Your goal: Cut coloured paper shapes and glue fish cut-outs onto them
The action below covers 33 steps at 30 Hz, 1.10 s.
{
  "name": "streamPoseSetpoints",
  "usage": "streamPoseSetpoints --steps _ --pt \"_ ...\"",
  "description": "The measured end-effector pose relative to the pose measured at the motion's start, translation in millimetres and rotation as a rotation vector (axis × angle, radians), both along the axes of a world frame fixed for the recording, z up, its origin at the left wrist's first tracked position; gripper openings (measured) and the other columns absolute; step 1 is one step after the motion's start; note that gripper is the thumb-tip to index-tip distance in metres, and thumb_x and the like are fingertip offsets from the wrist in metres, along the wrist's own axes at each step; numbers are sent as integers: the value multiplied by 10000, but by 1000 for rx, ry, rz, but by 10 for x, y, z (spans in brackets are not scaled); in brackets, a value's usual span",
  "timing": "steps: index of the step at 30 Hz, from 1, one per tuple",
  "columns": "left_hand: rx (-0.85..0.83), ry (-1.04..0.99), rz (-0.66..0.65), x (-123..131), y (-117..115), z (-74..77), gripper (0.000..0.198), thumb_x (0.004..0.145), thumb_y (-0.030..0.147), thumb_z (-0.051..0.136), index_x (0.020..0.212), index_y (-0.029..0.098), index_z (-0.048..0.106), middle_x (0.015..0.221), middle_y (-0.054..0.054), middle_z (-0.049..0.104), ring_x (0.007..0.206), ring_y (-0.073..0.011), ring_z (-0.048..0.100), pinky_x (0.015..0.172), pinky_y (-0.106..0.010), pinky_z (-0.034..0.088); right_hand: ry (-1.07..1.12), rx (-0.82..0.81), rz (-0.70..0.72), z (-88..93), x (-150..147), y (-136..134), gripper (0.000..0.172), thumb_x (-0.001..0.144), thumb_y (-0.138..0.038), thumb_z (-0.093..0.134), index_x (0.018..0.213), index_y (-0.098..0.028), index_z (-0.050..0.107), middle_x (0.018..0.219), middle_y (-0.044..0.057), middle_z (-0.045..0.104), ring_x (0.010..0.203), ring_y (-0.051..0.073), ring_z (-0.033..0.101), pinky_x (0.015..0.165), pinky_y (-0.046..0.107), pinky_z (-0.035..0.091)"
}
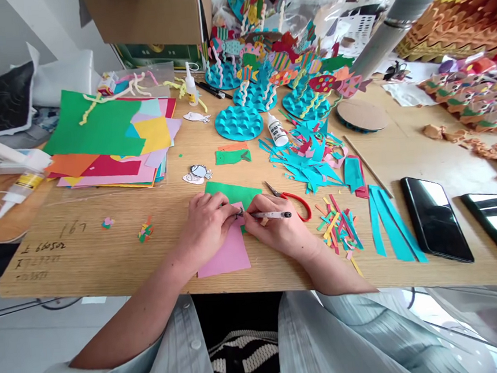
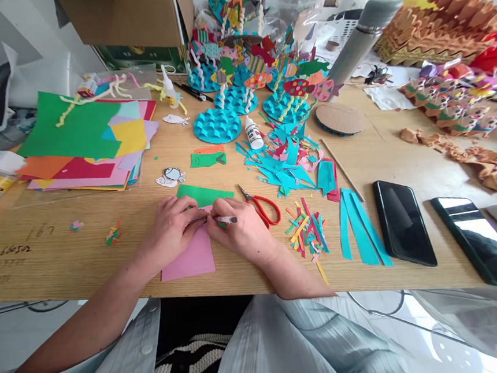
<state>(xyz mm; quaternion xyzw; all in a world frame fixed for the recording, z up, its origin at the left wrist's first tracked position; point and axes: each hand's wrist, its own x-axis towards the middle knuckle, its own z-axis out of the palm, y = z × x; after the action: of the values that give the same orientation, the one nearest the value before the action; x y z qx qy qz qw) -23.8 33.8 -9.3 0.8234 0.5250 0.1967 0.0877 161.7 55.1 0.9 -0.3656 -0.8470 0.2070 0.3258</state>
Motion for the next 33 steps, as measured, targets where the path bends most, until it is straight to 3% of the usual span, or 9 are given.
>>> streamPoseSetpoints --steps 16,25,33 --pt "-5 -19 3 3 -5 -6 226 943 321 487 1029 277 691 934 -29 607 890 -194 529 875 -399 353 10 -89 -85 19 32 11 157 810 -179 542 700 -220 439 613 -25 538 541 115 493 529 232 381" --pt "-27 -11 3 10 -11 14 250 953 324 466 1056 269 687 935 -36 607 904 -194 532 878 -398 356 10 -52 -153 0 37 23 179 805 -192 549 679 -224 426 563 -40 512 479 102 449 486 228 353" --pt "-39 -13 13 19 -12 50 229 946 300 484 1010 259 699 908 -34 612 874 -188 535 878 -397 364 177 -33 -238 91 49 -5 111 852 -216 548 750 -220 506 640 -11 601 556 121 562 540 236 437"
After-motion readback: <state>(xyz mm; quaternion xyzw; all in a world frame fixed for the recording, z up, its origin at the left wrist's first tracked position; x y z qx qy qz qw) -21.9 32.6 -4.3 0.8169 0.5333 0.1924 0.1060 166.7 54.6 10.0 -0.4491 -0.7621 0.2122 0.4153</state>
